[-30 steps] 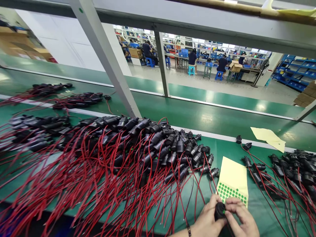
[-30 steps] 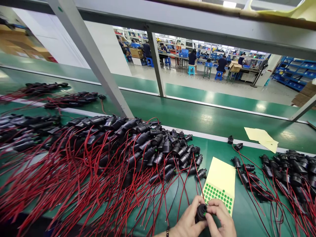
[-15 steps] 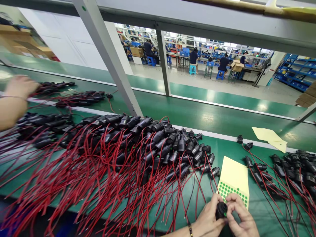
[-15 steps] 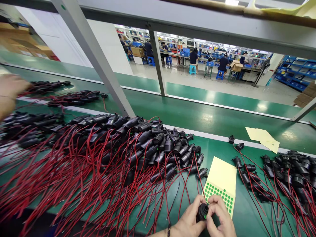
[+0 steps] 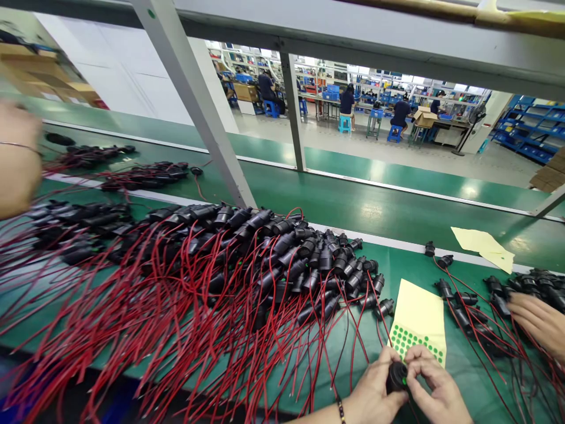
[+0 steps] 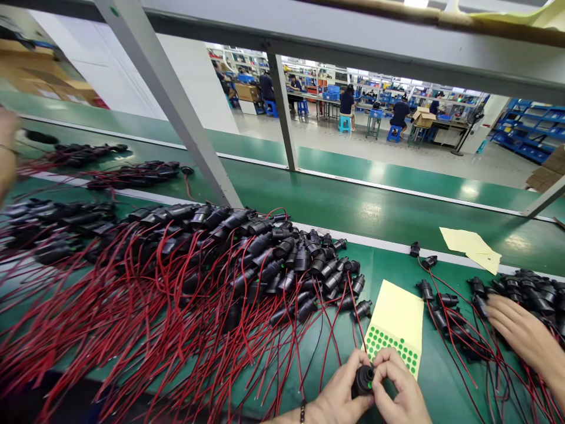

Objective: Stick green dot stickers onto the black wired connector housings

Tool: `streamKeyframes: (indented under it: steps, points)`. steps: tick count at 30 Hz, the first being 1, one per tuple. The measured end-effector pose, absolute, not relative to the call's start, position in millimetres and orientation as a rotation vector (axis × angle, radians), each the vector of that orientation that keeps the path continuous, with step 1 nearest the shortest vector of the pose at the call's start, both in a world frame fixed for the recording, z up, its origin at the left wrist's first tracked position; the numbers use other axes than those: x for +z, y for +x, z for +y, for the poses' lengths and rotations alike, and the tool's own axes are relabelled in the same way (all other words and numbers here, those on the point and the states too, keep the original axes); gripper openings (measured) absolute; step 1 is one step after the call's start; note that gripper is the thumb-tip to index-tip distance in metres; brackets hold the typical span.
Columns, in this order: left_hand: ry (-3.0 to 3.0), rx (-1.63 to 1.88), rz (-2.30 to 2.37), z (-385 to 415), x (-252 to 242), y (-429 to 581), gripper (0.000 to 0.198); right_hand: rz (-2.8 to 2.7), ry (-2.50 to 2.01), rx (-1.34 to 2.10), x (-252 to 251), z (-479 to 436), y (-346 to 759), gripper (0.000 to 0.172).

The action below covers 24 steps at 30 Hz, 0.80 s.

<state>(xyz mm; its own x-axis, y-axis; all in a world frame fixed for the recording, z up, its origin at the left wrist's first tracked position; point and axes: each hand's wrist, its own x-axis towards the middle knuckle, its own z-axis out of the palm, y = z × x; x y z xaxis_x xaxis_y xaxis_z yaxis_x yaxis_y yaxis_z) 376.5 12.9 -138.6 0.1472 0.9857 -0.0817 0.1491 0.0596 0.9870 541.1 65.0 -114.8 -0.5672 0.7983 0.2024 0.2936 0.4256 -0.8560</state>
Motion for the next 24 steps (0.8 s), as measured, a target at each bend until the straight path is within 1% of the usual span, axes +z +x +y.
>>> streamKeyframes:
  steps: [10,16,21,24]
  points:
    - [1.325,0.976,1.204,13.2,-140.2,376.4,0.034,-2.162,-0.843,0.999,-106.3,67.3,540.5,0.012]
    - [1.323,0.964,1.227,13.4,-140.1,376.2,0.033,-2.201,-0.835,1.051,-96.8,70.2,536.0,0.013]
    - [1.317,0.951,1.239,14.0,-130.9,376.6,0.036,-2.179,-0.909,1.053,-102.3,70.7,537.0,0.014]
    - [1.325,0.955,1.225,14.2,-128.5,375.8,0.034,-2.167,-0.949,1.009,-107.5,69.4,539.6,0.015]
